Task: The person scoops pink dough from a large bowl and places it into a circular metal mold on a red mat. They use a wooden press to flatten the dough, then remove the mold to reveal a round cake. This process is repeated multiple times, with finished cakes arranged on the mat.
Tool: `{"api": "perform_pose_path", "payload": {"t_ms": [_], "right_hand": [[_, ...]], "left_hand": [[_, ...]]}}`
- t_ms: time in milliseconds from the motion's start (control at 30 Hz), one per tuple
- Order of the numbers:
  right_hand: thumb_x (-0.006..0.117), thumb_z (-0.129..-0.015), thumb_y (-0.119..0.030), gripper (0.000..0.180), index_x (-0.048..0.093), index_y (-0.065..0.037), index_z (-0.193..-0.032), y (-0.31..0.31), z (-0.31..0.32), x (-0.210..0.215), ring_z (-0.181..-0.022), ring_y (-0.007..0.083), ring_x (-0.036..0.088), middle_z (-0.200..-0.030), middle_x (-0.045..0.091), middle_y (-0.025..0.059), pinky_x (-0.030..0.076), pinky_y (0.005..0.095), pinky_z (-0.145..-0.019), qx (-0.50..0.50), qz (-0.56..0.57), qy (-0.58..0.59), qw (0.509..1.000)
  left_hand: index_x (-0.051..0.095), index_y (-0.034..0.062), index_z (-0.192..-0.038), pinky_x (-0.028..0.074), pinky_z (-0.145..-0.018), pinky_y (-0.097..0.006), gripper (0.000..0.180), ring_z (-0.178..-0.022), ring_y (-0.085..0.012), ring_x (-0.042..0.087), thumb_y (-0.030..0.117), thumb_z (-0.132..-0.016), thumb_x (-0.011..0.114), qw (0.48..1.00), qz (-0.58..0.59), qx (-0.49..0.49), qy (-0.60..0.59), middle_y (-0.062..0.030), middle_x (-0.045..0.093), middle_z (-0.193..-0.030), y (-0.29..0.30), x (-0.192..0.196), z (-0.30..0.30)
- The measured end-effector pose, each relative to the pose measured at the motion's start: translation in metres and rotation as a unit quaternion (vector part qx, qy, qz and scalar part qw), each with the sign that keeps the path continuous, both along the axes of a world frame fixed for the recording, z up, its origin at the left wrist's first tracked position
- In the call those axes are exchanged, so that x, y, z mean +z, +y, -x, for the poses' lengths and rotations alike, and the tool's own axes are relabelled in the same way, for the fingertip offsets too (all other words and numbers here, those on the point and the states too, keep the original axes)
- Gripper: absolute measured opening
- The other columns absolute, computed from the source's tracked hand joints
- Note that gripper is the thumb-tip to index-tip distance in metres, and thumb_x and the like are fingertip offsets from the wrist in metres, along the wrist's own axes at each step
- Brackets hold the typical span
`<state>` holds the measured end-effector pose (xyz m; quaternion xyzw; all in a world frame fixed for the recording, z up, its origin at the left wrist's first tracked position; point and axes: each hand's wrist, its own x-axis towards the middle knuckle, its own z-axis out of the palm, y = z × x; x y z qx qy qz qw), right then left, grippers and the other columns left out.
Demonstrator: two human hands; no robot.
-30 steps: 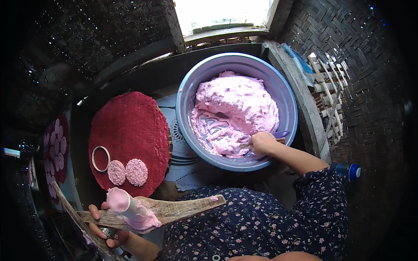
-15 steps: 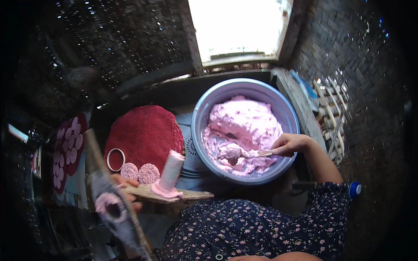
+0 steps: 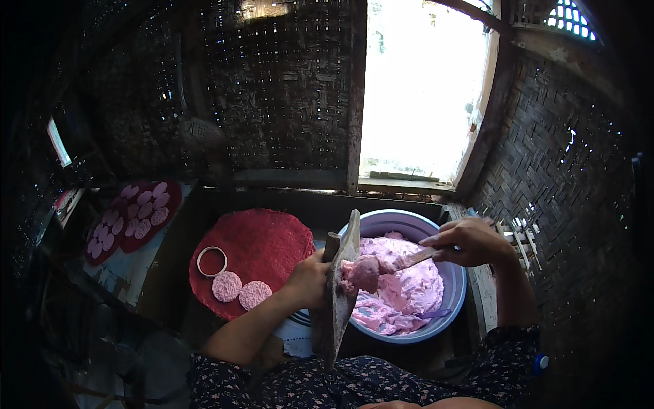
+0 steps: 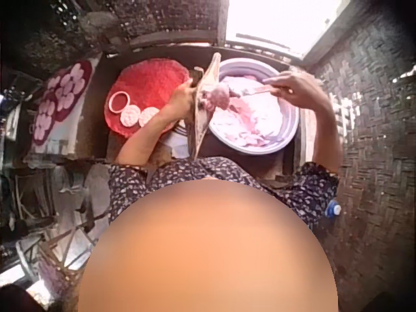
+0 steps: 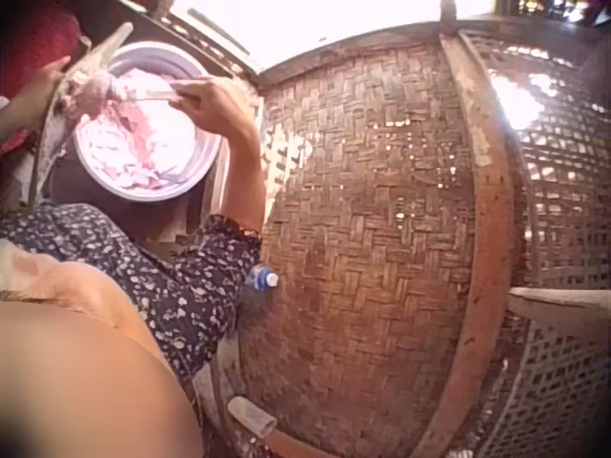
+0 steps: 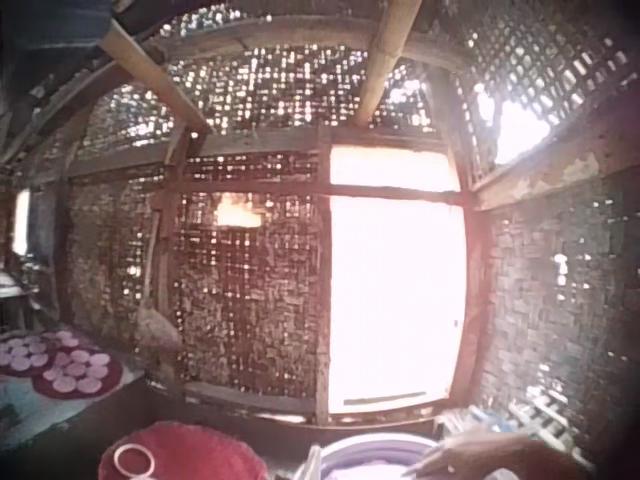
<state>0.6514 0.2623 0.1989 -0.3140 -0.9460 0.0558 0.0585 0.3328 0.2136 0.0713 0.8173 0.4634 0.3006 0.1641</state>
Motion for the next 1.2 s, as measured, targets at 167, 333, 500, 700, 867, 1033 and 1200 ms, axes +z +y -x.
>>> {"api": "perform_pose_path", "payload": {"t_ms": [167,333,500,700,867,1033,1200], "right_hand": [[0.06,-0.081,-0.028,0.021,0.065,-0.012,-0.093,-0.047,0.072,-0.009,-0.058,0.0107,0.055,-0.067,0.056,-0.0006,0.039,0.0269,-0.052,0.075,-0.41,-0.052,0.908],[0.058,-0.082,-0.022,0.016,0.06,-0.007,-0.089,-0.062,0.091,-0.01,-0.062,0.009,0.056,-0.073,0.057,0.0005,0.041,0.024,-0.052,0.138,-0.538,-0.008,0.831],[0.069,-0.075,-0.029,0.018,0.061,-0.014,-0.081,-0.046,0.042,0.019,-0.049,0.0143,0.056,-0.056,0.052,-0.0006,0.044,0.0307,-0.046,-0.042,-0.39,0.079,0.917],[0.068,-0.077,-0.033,0.022,0.062,-0.013,-0.083,-0.034,0.041,0.015,-0.053,0.0176,0.061,-0.065,0.062,0.0034,0.046,0.0327,-0.048,-0.02,-0.245,0.038,0.969],[0.064,-0.081,-0.034,0.022,0.062,-0.012,-0.08,-0.033,0.054,0.028,-0.049,0.0165,0.058,-0.058,0.058,0.0011,0.045,0.0323,-0.045,0.009,-0.211,-0.032,0.977],[0.056,-0.085,-0.029,0.021,0.056,-0.011,-0.076,-0.031,0.094,-0.002,-0.048,0.0167,0.057,-0.056,0.054,0.0026,0.043,0.0311,-0.043,0.055,-0.269,-0.08,0.958],[0.059,-0.079,-0.023,0.017,0.062,-0.009,-0.088,-0.058,0.12,-0.025,-0.063,0.011,0.052,-0.073,0.056,0.0011,0.038,0.0234,-0.056,0.205,-0.581,-0.085,0.783]], "left_hand": [[0.066,0.0112,-0.097,0.049,-0.084,-0.04,0.033,-0.1,-0.0333,0.058,0.022,-0.066,0.071,0.999,0.009,0.044,-0.002,-0.0155,0.059,-0.108,0.013,-0.015,-0.005],[0.066,0.008,-0.094,0.049,-0.081,-0.039,0.026,-0.094,-0.0323,0.061,0.016,-0.069,0.068,0.996,0.014,0.061,-0.06,-0.017,0.063,-0.098,0.031,-0.041,0.018],[0.053,-0.0005,-0.114,0.054,-0.076,-0.035,0.033,-0.089,-0.0215,0.063,0.008,-0.082,0.059,0.926,0.142,-0.01,-0.35,-0.0109,0.06,-0.107,0.045,-0.066,0.045],[0.06,0.0022,-0.1,0.051,-0.077,-0.036,0.028,-0.089,-0.0261,0.063,0.014,-0.075,0.064,0.939,0.131,0.011,-0.318,-0.0139,0.063,-0.098,0.046,-0.073,0.037],[0.065,0.0074,-0.094,0.049,-0.08,-0.039,0.031,-0.095,-0.0332,0.059,0.018,-0.066,0.071,0.99,-0.019,0.08,-0.118,-0.0149,0.062,-0.098,0.025,-0.05,0.018],[0.065,0.0109,-0.094,0.049,-0.081,-0.041,0.031,-0.094,-0.0345,0.059,0.019,-0.065,0.072,0.992,-0.039,0.097,-0.067,-0.0145,0.062,-0.095,0.016,-0.034,0.006],[0.064,0.0075,-0.097,0.05,-0.08,-0.037,0.03,-0.093,-0.0273,0.062,0.018,-0.069,0.071,0.989,0.08,0.05,-0.114,-0.0132,0.064,-0.095,0.03,-0.052,0.023]]}}
